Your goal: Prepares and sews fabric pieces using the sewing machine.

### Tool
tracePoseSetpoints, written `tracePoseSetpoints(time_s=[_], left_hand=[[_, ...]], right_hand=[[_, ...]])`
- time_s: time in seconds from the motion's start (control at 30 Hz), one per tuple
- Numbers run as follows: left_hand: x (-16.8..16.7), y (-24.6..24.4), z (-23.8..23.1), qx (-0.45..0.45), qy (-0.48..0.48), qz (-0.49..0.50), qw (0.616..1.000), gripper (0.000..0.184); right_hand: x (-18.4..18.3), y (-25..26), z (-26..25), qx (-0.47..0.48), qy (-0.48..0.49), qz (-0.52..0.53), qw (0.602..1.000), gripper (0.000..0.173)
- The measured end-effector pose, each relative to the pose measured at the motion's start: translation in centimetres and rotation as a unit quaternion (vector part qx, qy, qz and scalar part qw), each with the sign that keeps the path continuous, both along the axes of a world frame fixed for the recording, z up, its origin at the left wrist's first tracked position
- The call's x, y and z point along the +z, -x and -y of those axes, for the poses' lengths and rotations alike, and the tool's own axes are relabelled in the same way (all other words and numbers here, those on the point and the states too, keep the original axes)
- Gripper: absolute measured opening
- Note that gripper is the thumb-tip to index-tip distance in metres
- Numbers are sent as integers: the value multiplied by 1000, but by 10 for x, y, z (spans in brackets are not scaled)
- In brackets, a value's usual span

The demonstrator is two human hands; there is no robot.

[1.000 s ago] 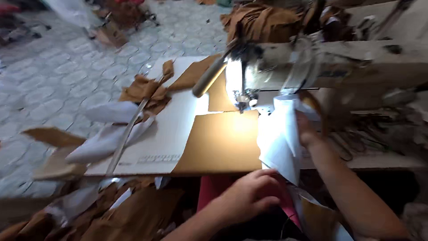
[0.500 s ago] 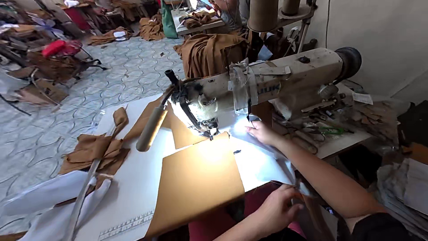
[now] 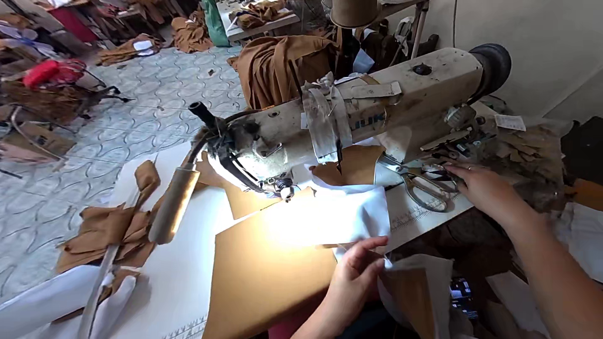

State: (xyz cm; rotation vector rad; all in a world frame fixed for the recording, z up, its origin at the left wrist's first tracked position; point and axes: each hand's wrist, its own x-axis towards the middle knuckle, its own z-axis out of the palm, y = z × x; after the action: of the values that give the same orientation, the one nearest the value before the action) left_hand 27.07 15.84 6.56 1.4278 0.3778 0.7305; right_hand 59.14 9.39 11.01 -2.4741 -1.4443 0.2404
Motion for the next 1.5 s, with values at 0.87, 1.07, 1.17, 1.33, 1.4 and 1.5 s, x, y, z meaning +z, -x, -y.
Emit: tracePoseSetpoints(time_s=[0.87,1.07,1.17,1.33,1.4,1.5], left_hand=[[-10,1,34,-136,-22,-188,972,60],[20,23,21,-220,-234,-158,934,17],[33,39,-21,2,-155,-121,980,21],[37,36,-58,112,82,-101,985,26],[30,29,-49,60,92,-83,990,10],[12,18,-41,-18,94,-74,993,20]], right_hand=[[3,81,7,186,-285,-124,932,41],[6,93,-53,141,-312,-198,918,56],[-5,113,-70,150,-251,-201,935,41],[-8,178,-23,440,-234,-209,842,45],[-13,193,-9,497,-201,-225,814,47],[-24,199,3,535,-179,-249,787,46]])
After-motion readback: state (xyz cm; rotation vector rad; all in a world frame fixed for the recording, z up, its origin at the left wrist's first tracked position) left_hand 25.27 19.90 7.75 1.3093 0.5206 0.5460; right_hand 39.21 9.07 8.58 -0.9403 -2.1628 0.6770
